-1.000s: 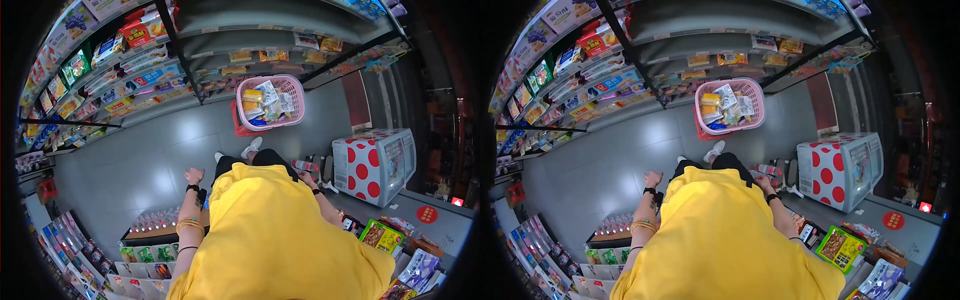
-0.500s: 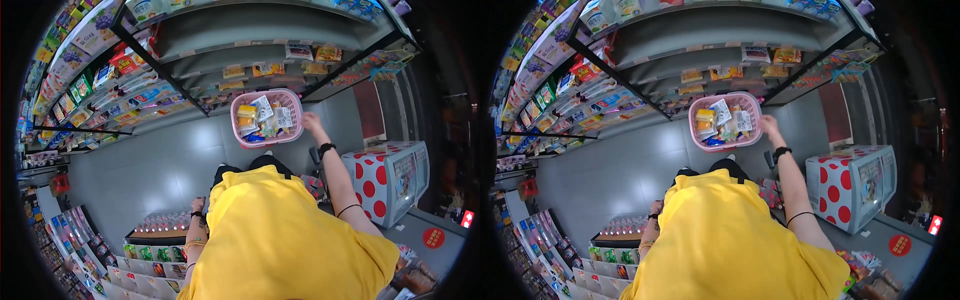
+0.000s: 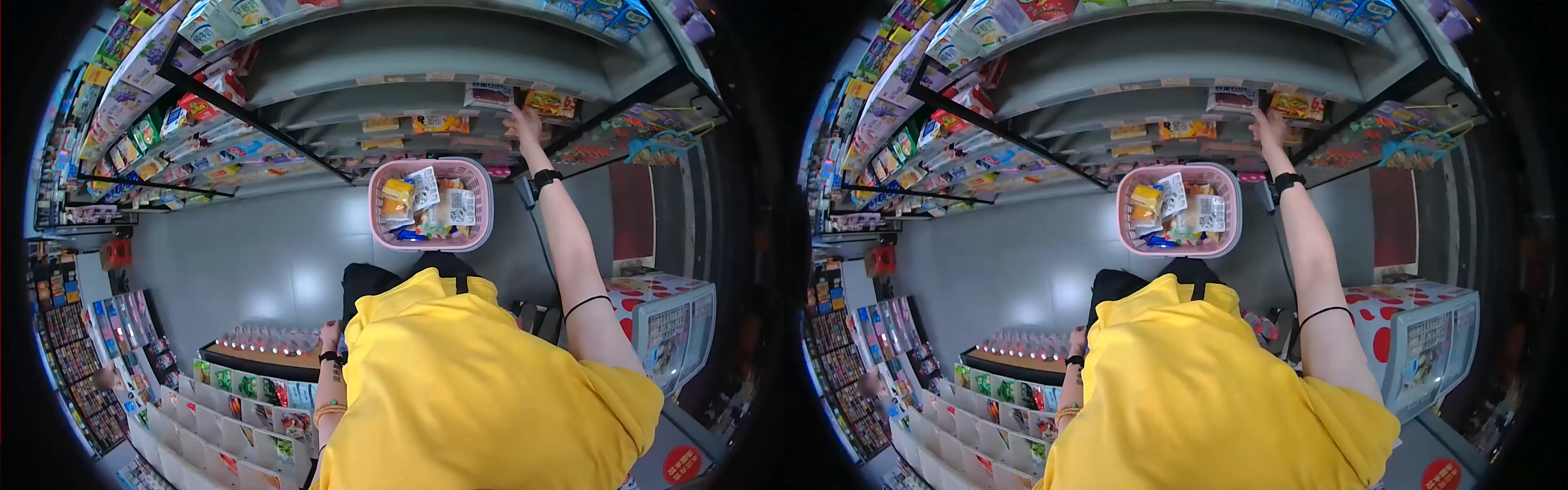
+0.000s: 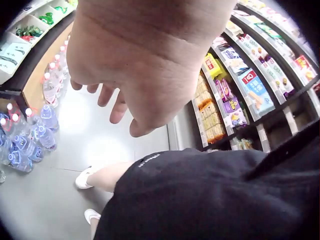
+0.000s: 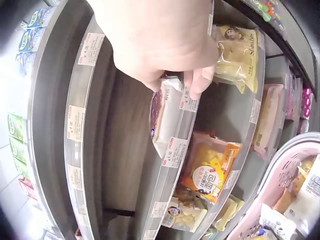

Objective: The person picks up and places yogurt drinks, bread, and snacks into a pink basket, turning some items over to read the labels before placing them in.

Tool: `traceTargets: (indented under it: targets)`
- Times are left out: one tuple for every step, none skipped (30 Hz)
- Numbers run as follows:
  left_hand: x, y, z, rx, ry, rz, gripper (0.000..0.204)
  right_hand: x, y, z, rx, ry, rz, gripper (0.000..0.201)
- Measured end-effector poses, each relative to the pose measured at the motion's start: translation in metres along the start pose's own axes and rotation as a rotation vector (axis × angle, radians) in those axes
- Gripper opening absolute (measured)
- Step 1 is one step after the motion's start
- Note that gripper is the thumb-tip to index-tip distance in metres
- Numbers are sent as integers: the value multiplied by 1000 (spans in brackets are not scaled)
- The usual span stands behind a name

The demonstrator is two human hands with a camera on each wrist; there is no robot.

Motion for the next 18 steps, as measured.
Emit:
traceTargets:
  targets:
    - [6,-10,6,5,-60,-44,52,-1,0,3,3,-37,-15,59]
    - [12,-21,10,10,-120,-83,52,-2,0,5,-5,-54,-11,55]
    - [18,-29,15,15,-181,-119,51,1,-2,8,-14,-70,-11,52]
    - [39,-21,24,-15,46,-78,50,3,-2,9,-25,-86,-9,49]
    - [55,-22,37,-27,10,-87,50,1,-1,9,-21,-78,-26,45]
    - [67,-24,47,-38,-24,-94,49,-1,1,9,-20,-70,-40,41]
    - [71,-26,52,-50,-57,-99,49,-4,3,10,-21,-60,-56,36]
    - [46,-49,41,20,-156,-144,45,-8,6,10,-27,-60,-75,34]
    - [76,-25,59,93,-199,-80,41,-12,9,11,-36,-60,-96,32]
    - [77,-19,63,84,-245,-87,41,-12,9,12,-45,-62,-119,30]
    - [79,-14,68,76,-293,-93,40,-11,8,12,-32,-40,-109,28]
    - [63,-18,62,88,-263,-69,41,-4,1,15,-18,-18,-102,26]
    - [36,-26,48,100,-235,-43,41,3,-5,18,-4,5,-98,24]
    - [10,-29,35,114,-204,-16,42,8,-11,21,40,44,-78,22]
    - [-11,-25,28,106,-197,0,42,11,-17,24,82,82,-58,21]
    - [-30,-21,23,102,-190,14,42,13,-24,23,124,118,-37,20]
    - [-42,-20,20,98,-184,26,42,10,-31,22,179,256,-1,20]
    - [-31,11,25,103,-135,45,41,6,-39,21,235,393,35,20]
Point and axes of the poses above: each hand's wrist, its own y-axis towards the middle knuckle, its own z-axis out of the palm, x = y × z, the point moved 2 cm from there along y, towards the middle knuckle, and after that the axes turned 1 degree about x, right-handed, at the moved point
